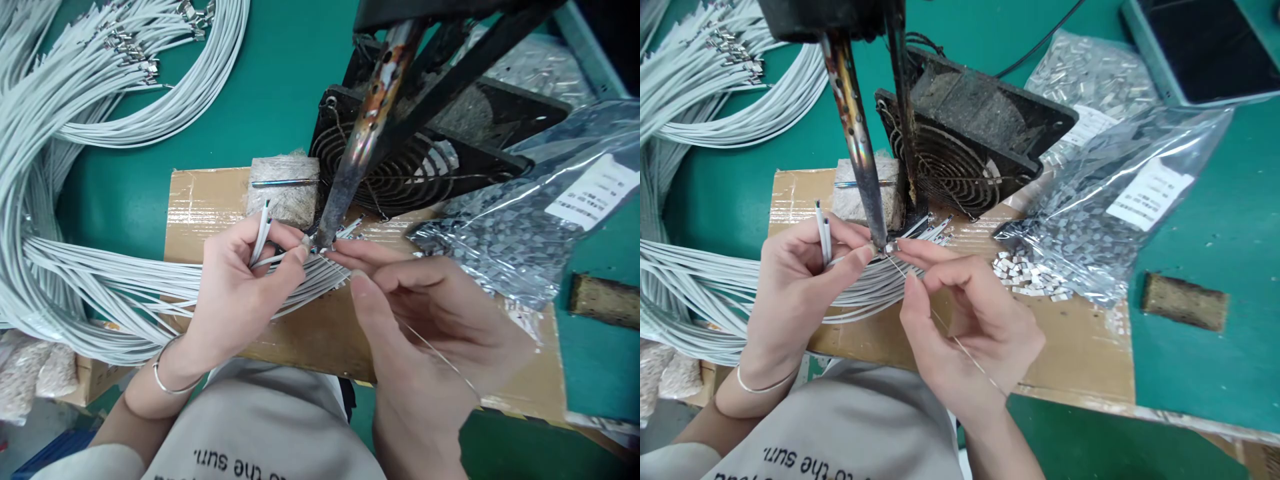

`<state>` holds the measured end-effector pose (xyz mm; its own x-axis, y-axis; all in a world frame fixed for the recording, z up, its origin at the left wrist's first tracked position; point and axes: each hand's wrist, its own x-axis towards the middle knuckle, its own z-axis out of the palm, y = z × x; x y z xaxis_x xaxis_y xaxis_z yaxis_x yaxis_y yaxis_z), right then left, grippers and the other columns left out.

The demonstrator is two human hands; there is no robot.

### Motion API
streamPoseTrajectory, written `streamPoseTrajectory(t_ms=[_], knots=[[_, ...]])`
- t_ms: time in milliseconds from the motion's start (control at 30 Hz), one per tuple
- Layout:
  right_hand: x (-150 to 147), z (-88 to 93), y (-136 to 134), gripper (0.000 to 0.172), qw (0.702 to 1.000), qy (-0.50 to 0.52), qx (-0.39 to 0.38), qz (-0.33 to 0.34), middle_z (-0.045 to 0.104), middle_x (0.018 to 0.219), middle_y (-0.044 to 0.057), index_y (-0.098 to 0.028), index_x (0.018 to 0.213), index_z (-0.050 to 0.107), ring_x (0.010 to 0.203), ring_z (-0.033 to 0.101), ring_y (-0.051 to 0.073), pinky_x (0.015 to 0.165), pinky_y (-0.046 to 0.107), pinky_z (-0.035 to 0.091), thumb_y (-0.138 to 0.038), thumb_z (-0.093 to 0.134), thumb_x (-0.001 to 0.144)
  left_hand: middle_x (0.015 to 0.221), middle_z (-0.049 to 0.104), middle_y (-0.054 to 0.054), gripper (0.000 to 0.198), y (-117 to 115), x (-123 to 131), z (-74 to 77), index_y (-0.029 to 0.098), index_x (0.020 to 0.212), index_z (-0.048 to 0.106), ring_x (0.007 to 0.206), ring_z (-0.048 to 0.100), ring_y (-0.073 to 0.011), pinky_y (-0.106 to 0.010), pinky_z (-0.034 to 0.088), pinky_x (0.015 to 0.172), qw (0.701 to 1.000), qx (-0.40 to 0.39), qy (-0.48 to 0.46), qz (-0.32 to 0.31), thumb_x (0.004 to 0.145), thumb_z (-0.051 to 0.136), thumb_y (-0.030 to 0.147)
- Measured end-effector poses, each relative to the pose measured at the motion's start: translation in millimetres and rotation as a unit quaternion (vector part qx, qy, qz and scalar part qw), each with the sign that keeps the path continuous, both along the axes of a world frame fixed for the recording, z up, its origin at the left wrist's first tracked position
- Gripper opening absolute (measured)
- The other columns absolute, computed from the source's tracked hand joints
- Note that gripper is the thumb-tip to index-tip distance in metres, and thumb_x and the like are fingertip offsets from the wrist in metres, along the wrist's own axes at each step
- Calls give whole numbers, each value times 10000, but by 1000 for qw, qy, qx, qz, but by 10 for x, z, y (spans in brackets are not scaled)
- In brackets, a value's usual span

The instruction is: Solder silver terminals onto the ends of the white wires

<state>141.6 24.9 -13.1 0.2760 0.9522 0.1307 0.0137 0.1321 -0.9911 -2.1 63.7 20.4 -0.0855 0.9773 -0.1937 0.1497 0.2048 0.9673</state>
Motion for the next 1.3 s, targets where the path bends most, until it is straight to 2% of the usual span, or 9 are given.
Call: streamPoseTrajectory(t_ms=[567, 933, 1300], knots=[[-9, 0, 5, 159, 1000, -4, 6, -14, 845, 1100, 50, -219, 856, 712, 977, 830, 200, 907, 329, 701, -71, 755, 899, 825, 769, 16, 167, -10, 4, -8, 191, 716, 708, 741, 645, -105, -199, 464, 598, 1000, 2, 16, -1, 838, 759, 90], [-23, 19, 6, 174, 1000, 5, 0, -15, 847, 1079, 44, -227, 862, 721, 999, 825, 197, 896, 324, 701, -60, 753, 900, 830, 767, -27, 149, -14, -5, 11, 189, 704, 723, 754, 680, -154, -231, 472, 572, 1000, 6, 23, 13, 801, 791, 98], [-46, -9, -7, 164, 1000, 4, -3, -15, 850, 1084, 37, -225, 859, 718, 988, 826, 189, 881, 282, 683, -72, 773, 882, 835, 767, -18, 140, -21, -17, -9, 185, 718, 732, 689, 615, -113, -216, 432, 555, 1000, -7, 17, 11, 826, 786, 113]])
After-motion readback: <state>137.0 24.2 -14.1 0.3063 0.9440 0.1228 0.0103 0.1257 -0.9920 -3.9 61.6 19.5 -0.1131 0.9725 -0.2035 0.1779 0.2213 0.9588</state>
